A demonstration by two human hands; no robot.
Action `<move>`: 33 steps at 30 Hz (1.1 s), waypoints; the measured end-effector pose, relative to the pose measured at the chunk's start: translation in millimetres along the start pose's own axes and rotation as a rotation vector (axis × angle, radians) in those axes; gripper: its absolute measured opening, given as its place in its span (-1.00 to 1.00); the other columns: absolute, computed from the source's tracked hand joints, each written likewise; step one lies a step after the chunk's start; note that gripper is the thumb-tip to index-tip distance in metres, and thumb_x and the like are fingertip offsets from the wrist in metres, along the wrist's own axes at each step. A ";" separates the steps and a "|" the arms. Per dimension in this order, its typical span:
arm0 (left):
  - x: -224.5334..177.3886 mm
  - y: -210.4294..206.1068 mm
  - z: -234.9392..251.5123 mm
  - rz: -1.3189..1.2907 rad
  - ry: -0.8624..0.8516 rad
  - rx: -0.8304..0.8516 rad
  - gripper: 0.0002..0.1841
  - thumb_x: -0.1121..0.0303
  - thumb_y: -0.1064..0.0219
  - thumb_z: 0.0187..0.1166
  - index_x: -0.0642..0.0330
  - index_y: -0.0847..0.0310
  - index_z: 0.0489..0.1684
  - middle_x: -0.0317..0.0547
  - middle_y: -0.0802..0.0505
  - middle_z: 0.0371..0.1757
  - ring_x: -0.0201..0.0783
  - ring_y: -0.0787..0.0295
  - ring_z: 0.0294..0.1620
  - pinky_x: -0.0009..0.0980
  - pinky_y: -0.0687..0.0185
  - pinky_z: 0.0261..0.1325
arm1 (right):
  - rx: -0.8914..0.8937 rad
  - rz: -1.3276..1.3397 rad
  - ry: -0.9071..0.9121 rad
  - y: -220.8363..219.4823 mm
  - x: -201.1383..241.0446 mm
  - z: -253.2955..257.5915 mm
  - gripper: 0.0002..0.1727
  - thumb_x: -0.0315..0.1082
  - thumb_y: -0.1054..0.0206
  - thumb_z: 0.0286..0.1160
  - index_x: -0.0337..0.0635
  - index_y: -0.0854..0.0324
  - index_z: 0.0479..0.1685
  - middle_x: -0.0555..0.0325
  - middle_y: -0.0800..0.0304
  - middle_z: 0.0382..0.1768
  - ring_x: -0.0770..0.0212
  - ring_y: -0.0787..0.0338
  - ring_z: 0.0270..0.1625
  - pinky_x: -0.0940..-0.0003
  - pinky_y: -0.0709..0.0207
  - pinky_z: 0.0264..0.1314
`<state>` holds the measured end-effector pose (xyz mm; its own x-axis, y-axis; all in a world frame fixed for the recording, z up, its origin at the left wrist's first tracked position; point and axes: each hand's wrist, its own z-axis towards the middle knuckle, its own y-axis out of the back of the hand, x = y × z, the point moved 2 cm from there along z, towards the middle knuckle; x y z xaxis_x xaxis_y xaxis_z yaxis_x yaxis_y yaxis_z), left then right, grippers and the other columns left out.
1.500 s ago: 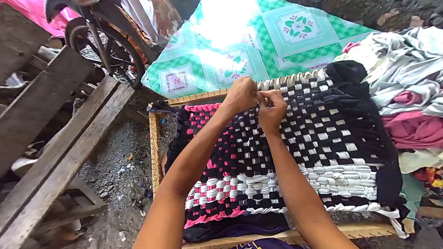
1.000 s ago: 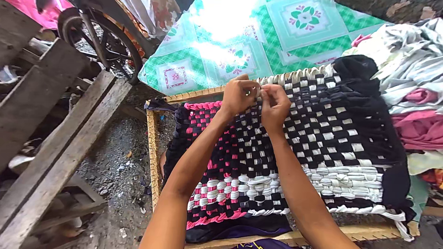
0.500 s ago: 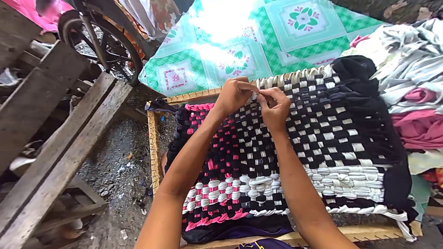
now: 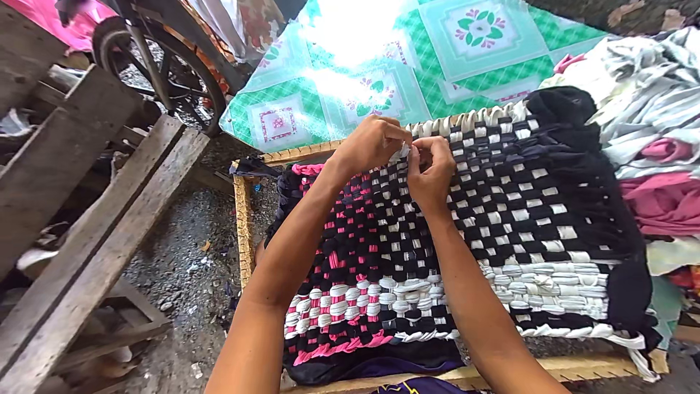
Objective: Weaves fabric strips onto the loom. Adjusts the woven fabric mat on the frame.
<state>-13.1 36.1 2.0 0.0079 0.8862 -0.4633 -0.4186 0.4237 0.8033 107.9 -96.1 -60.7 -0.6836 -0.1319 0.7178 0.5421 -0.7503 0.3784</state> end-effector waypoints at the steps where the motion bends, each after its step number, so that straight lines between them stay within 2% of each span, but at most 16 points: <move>1: 1.4 -0.2 1.0 0.002 -0.013 -0.003 -0.74 0.42 -0.27 0.63 0.09 -0.91 0.04 -0.08 -0.91 -0.18 -0.27 -0.84 -0.19 -0.29 -0.74 -0.02 | 0.000 -0.024 -0.002 -0.3 1.5 0.2 -0.81 -0.34 -0.27 0.63 -0.24 -0.72 -0.02 0.02 -0.75 -0.10 0.21 -0.73 -0.08 0.36 -0.65 -0.04; 5: 9.1 -5.7 2.1 -0.079 -0.045 -0.083 -0.80 0.40 -0.33 0.58 0.11 -0.93 -0.07 -0.12 -0.90 -0.28 -0.31 -0.81 -0.28 -0.31 -0.73 -0.10 | -0.007 -0.073 -0.025 0.3 2.8 0.1 -0.79 -0.33 -0.22 0.65 -0.25 -0.68 0.00 0.02 -0.73 -0.12 0.19 -0.71 -0.09 0.32 -0.62 -0.03; 11: 12.1 -17.9 -13.3 -0.171 0.025 -0.220 -0.83 0.42 -0.40 0.57 0.15 -0.93 -0.06 -0.09 -0.90 -0.20 -0.36 -0.85 -0.25 -0.40 -0.82 -0.19 | -0.052 -0.110 -0.083 -0.9 3.0 0.9 -0.80 -0.31 -0.24 0.65 -0.24 -0.69 -0.05 0.04 -0.73 -0.14 0.22 -0.73 -0.11 0.35 -0.63 -0.03; 14: 11.4 -26.5 -17.0 -0.076 0.057 -0.238 -0.81 0.39 -0.37 0.59 0.14 -0.92 -0.04 -0.09 -0.92 -0.14 -0.29 -0.86 -0.17 -0.30 -0.81 -0.08 | -0.015 -0.094 -0.174 0.0 0.1 2.7 -0.78 -0.30 -0.23 0.63 -0.23 -0.71 -0.01 0.04 -0.78 -0.12 0.22 -0.77 -0.12 0.32 -0.67 -0.04; 16: -0.1 -30.0 -9.6 0.020 0.080 -0.216 -0.76 0.39 -0.27 0.57 0.18 -0.89 -0.03 -0.06 -0.89 -0.19 -0.20 -0.82 -0.20 -0.20 -0.75 -0.06 | -0.005 -0.038 -0.198 2.1 -5.4 4.5 -0.77 -0.31 -0.21 0.65 -0.22 -0.71 0.02 0.06 -0.80 -0.12 0.26 -0.79 -0.15 0.34 -0.70 -0.05; 20: -19.2 -30.8 0.9 0.087 0.241 -0.141 -0.67 0.10 -0.30 0.67 0.08 -0.87 0.09 -0.06 -0.84 -0.12 -0.14 -0.79 -0.06 -0.13 -0.72 0.13 | 0.008 0.155 -0.169 1.2 -10.8 4.2 -0.78 -0.38 -0.17 0.71 -0.28 -0.66 0.10 0.05 -0.81 -0.08 0.31 -0.82 -0.07 0.35 -0.74 0.04; 23: -11.7 -33.7 0.3 -0.023 0.266 -0.174 -0.75 0.23 -0.35 0.65 0.11 -0.91 0.02 -0.01 -0.86 -0.08 -0.14 -0.82 -0.03 -0.13 -0.74 0.15 | -0.012 0.207 -0.164 1.6 -9.1 4.3 -0.80 -0.40 -0.15 0.76 -0.30 -0.64 0.06 0.08 -0.79 -0.12 0.34 -0.79 -0.10 0.41 -0.71 0.01; 26: -6.5 -34.5 -4.1 -0.099 0.236 -0.178 -0.74 0.28 -0.34 0.66 0.18 -0.89 0.06 0.05 -0.86 -0.03 -0.15 -0.81 -0.08 -0.20 -0.75 0.07 | -0.025 0.232 -0.178 2.6 -9.8 4.8 -0.81 -0.40 -0.13 0.77 -0.30 -0.62 0.05 0.08 -0.75 -0.16 0.33 -0.76 -0.19 0.41 -0.69 -0.08; 29: -11.0 -32.7 -7.7 -0.057 0.223 -0.149 -0.74 0.35 -0.31 0.64 0.20 -0.87 0.11 0.04 -0.86 0.00 -0.15 -0.85 -0.01 -0.17 -0.78 0.16 | -0.028 0.244 -0.190 2.4 -8.7 4.4 -0.81 -0.41 -0.13 0.76 -0.30 -0.62 0.05 0.09 -0.75 -0.17 0.33 -0.75 -0.23 0.41 -0.69 -0.11; 33: -18.8 -37.2 -3.0 0.051 0.213 -0.158 -0.69 0.42 -0.24 0.55 0.17 -0.86 0.12 -0.01 -0.82 -0.10 -0.14 -0.81 -0.10 -0.11 -0.75 0.04 | -0.041 0.293 -0.213 4.1 -8.3 5.2 -0.82 -0.43 -0.14 0.75 -0.31 -0.62 0.05 0.09 -0.74 -0.18 0.35 -0.73 -0.27 0.42 -0.68 -0.15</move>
<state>-0.4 3.1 -20.3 -0.2015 0.8392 -0.5052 -0.5501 0.3297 0.7672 118.3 -94.7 -62.0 -0.3827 -0.2107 0.8995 0.6769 -0.7266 0.1178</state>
